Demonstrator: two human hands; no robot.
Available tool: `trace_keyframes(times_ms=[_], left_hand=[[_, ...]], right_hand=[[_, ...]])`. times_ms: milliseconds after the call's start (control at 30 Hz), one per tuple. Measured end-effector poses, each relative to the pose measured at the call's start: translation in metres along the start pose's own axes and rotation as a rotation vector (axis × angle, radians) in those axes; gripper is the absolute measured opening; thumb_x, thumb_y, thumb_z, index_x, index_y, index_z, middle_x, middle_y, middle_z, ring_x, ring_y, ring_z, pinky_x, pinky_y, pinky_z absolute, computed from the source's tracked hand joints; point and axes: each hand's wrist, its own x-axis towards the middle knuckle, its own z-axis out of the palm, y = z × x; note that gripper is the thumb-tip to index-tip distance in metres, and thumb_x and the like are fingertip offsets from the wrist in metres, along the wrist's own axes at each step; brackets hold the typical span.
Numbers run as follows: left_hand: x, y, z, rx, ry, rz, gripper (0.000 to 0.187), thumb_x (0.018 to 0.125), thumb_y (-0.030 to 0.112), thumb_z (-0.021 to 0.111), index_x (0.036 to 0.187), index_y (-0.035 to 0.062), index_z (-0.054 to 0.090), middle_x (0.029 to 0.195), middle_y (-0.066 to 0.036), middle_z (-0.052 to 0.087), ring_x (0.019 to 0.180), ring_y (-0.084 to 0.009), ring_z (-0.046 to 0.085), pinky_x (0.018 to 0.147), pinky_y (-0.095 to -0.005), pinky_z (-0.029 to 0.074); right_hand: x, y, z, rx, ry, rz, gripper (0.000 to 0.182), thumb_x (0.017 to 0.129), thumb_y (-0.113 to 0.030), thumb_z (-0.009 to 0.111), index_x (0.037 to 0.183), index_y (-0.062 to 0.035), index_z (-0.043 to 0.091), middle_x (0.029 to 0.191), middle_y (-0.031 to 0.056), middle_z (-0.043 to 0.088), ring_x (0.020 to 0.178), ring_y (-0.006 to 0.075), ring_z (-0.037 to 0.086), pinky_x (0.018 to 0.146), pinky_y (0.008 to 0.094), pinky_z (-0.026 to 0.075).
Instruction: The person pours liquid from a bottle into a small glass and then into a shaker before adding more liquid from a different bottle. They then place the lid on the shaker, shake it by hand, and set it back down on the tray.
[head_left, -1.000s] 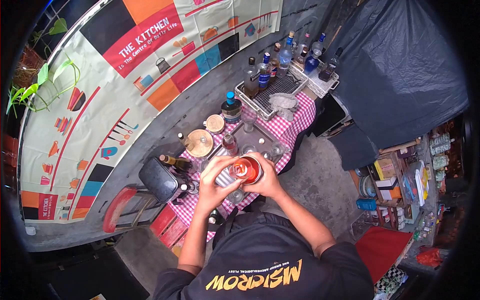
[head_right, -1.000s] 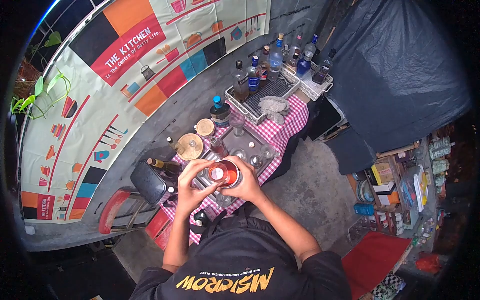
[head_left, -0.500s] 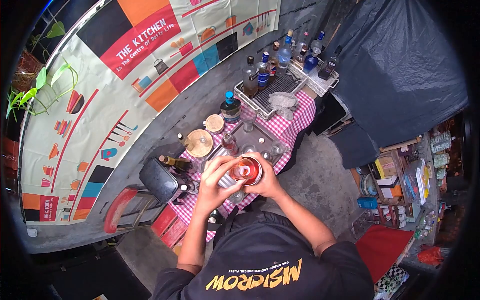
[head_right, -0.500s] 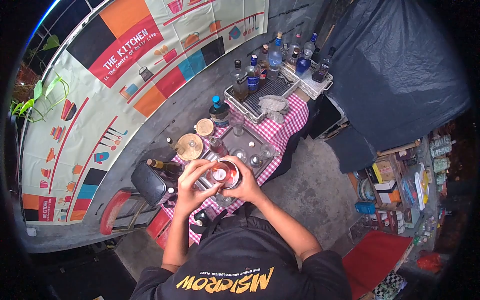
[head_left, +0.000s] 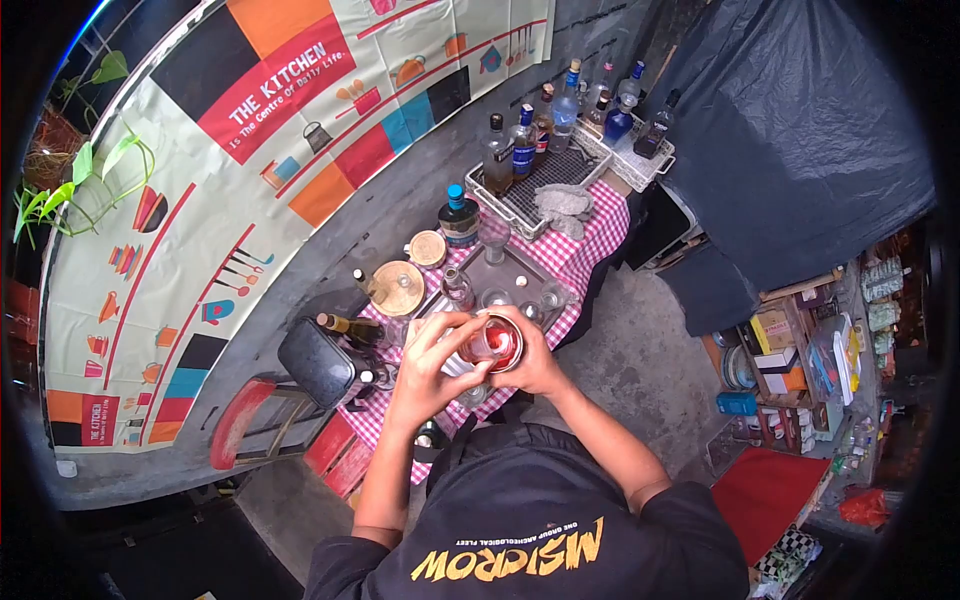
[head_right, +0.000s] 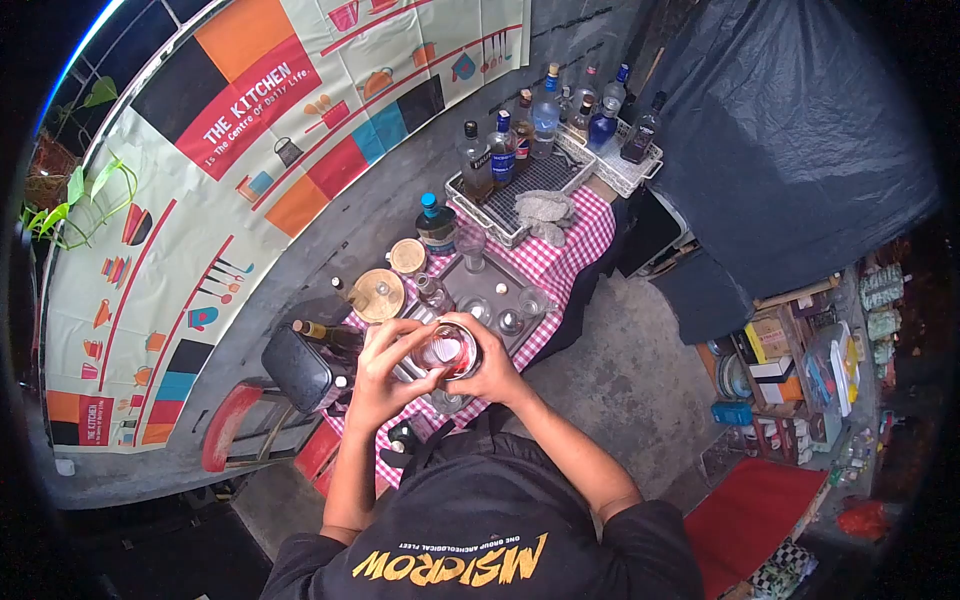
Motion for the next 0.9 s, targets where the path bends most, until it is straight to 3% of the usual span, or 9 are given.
trace_keyframes(times_ms=[467, 900], left_hand=[[0.0, -0.001, 0.001, 0.049, -0.032, 0.04, 0.068, 0.073, 0.018, 0.095, 0.138, 0.0096, 0.077, 0.12, -0.009, 0.073, 0.111, -0.0279, 0.071, 0.098, -0.0428, 0.048], [0.0, 0.0, -0.001, 0.065, -0.052, 0.043, 0.07, 0.073, 0.019, 0.096, 0.14, 0.0106, 0.076, 0.119, -0.008, 0.072, 0.109, -0.0269, 0.07, 0.096, -0.0419, 0.047]], right_hand=[[-0.005, 0.014, 0.001, 0.07, -0.02, 0.018, 0.099, 0.066, -0.013, 0.098, 0.153, -0.0009, 0.054, 0.147, 0.0102, 0.064, 0.137, 0.0206, 0.062, 0.12, 0.0386, 0.048], [-0.005, 0.014, 0.002, 0.052, -0.003, 0.025, 0.093, 0.066, -0.013, 0.097, 0.149, -0.001, 0.057, 0.14, 0.009, 0.067, 0.132, 0.0197, 0.064, 0.117, 0.0378, 0.049]])
